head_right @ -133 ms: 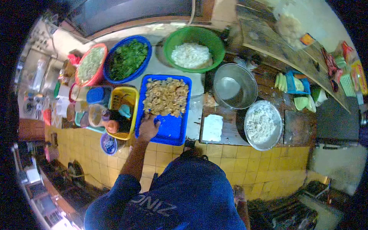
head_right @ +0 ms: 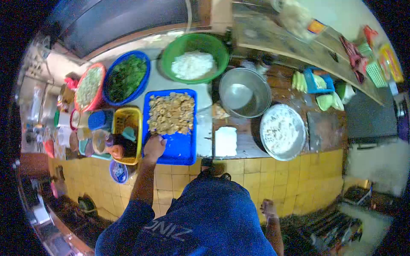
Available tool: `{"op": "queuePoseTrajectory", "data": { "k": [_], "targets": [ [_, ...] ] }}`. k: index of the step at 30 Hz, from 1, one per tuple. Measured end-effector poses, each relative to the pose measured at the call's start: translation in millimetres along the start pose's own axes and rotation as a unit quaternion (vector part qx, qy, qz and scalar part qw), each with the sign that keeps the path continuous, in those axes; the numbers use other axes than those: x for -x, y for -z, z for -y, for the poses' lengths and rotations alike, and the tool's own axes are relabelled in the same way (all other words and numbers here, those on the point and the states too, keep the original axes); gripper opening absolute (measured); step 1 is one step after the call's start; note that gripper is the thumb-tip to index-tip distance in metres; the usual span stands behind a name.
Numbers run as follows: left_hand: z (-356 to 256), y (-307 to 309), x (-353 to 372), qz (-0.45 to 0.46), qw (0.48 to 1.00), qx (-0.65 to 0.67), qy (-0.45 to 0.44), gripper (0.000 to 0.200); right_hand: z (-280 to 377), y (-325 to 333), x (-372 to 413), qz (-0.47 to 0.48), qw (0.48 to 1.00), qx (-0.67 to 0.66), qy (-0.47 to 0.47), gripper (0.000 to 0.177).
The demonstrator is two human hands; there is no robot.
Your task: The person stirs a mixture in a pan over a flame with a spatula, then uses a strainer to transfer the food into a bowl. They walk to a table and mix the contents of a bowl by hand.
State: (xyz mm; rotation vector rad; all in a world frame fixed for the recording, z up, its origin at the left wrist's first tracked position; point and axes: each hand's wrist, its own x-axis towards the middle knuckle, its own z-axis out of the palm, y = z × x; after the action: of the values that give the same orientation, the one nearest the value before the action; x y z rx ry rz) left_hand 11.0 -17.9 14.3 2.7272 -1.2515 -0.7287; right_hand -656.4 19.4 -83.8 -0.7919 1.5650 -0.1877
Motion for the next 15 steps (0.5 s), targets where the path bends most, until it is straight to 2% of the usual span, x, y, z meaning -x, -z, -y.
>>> {"op": "queuePoseTrajectory", "data": {
  "k": [1,2,3,5,6,7,9,10,11,12,13,14,15],
  "targets": [
    [-26,22,14,0.077,0.996,-0.005,0.051,0.031,-1,13,5,-0.010,0.975,-0.188,-0.115,0.024],
    [-25,7,15,0.073,0.997,-0.005,-0.015,0.033,-2,22,6,-0.027,0.981,-0.143,-0.130,0.028],
    [-23,-8,15,0.074,0.997,-0.011,-0.026,0.033,2,24,7,-0.032,0.979,-0.154,-0.130,0.028],
    [-27,-29,14,-0.099,0.973,0.065,-0.198,0.036,19,12,25,-0.058,0.990,-0.055,-0.114,0.029],
    [-36,-24,17,-0.055,0.987,0.027,-0.150,0.037,35,6,38,-0.085,0.987,-0.042,-0.128,0.031],
    [-49,-15,20,-0.011,0.994,-0.012,-0.106,0.038,16,19,38,-0.109,0.984,-0.066,-0.129,0.031],
    [-69,-9,29,-0.114,0.987,0.000,-0.116,0.033,-27,40,25,-0.008,0.976,-0.206,-0.068,0.028],
    [-67,-12,27,-0.150,0.973,0.015,-0.176,0.028,23,28,55,-0.101,0.982,-0.083,-0.137,0.027],
    [-73,-15,25,-0.185,0.955,0.029,-0.231,0.023,12,40,54,-0.112,0.979,-0.100,-0.135,0.027],
    [-105,-4,33,-0.184,0.951,0.025,-0.247,0.023,-3,52,47,-0.094,0.983,-0.068,-0.142,0.025],
    [-133,7,50,-0.173,0.961,0.071,-0.203,0.020,-20,63,42,-0.071,0.985,-0.031,-0.153,0.024],
    [-161,11,66,-0.164,0.968,0.116,-0.152,0.017,-54,78,38,-0.029,0.992,-0.097,-0.072,0.020],
    [-185,2,73,-0.166,0.968,0.110,-0.153,0.017,-92,96,26,-0.024,0.992,-0.101,-0.071,0.020]
  ]
}}
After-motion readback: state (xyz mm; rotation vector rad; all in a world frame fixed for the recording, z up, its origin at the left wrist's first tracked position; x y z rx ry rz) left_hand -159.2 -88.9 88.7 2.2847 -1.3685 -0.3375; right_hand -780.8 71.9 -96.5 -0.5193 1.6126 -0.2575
